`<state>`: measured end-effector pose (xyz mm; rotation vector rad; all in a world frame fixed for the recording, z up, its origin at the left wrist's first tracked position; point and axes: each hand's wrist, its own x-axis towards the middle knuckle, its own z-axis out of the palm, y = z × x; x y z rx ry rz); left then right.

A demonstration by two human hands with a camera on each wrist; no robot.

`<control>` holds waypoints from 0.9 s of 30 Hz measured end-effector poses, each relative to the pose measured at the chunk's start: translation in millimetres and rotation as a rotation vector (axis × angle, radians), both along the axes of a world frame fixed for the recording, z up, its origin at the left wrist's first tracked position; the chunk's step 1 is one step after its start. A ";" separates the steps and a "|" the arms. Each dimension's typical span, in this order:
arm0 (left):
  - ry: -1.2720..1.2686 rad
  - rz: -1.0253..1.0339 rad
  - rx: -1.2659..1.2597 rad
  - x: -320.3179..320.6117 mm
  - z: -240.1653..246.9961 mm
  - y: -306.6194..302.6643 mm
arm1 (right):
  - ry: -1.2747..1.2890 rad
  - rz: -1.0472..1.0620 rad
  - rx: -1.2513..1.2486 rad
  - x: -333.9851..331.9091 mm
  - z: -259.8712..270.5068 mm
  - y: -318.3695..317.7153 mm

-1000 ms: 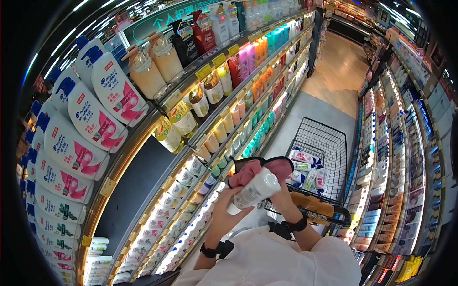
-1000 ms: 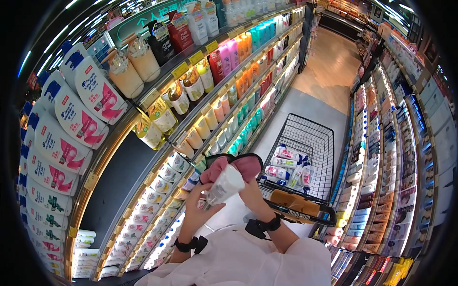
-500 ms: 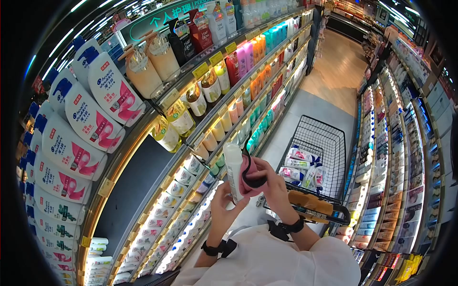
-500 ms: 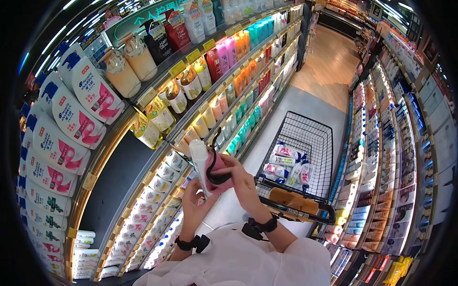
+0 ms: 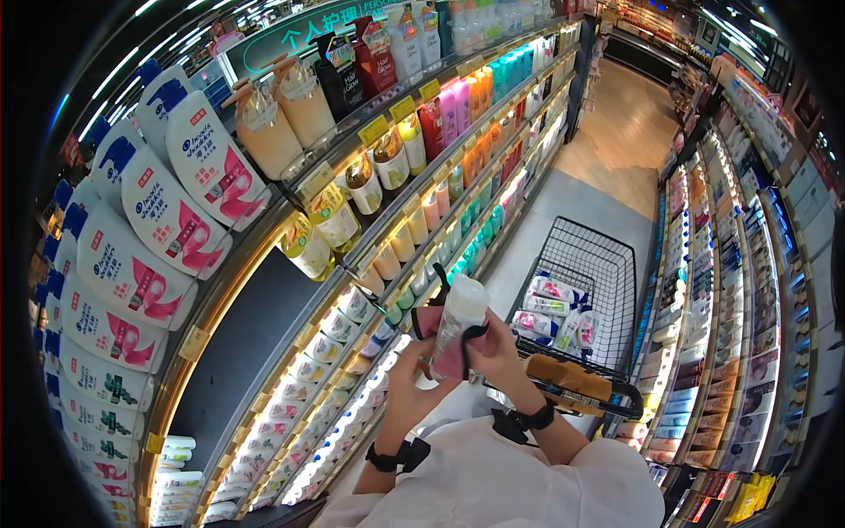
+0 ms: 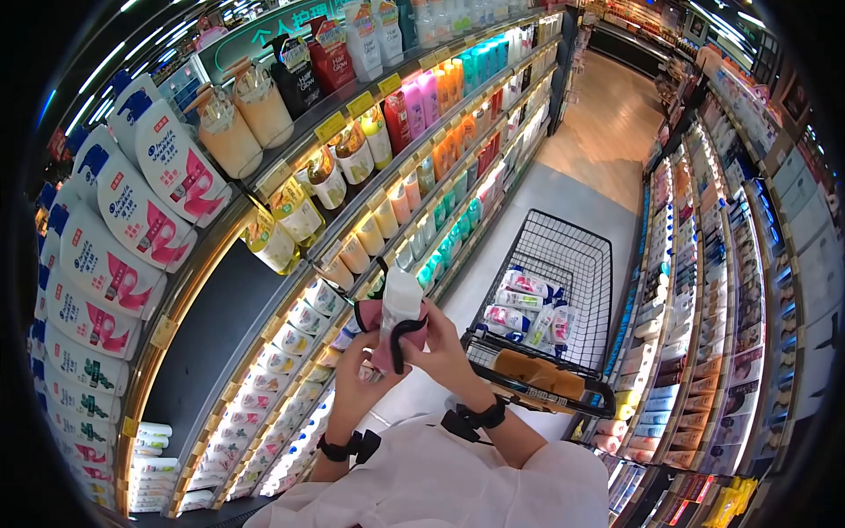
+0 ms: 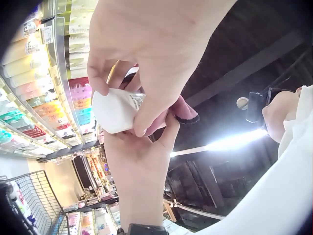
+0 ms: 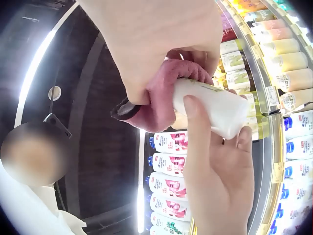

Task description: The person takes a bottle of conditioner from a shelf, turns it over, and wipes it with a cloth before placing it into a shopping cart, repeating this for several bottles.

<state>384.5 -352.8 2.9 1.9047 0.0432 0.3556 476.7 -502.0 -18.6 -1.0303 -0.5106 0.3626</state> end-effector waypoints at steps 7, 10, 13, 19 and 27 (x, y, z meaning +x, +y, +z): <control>-0.118 0.179 0.033 6.8 -12.4 -3.0 | 0.002 0.010 -0.135 -14.4 11.3 17.9; -0.021 0.183 0.153 4.2 -5.2 -0.9 | -0.013 -0.025 -0.167 -21.7 0.4 20.3; 0.061 0.090 0.128 3.5 15.2 -3.5 | 0.228 -0.155 -0.030 -22.9 -7.8 20.0; -0.128 0.078 -0.110 2.8 3.3 19.5 | 0.364 -0.135 0.003 -0.4 -25.0 1.3; 0.153 -0.107 -0.543 -9.5 10.4 29.6 | 0.051 0.386 -0.179 -26.8 20.9 -12.0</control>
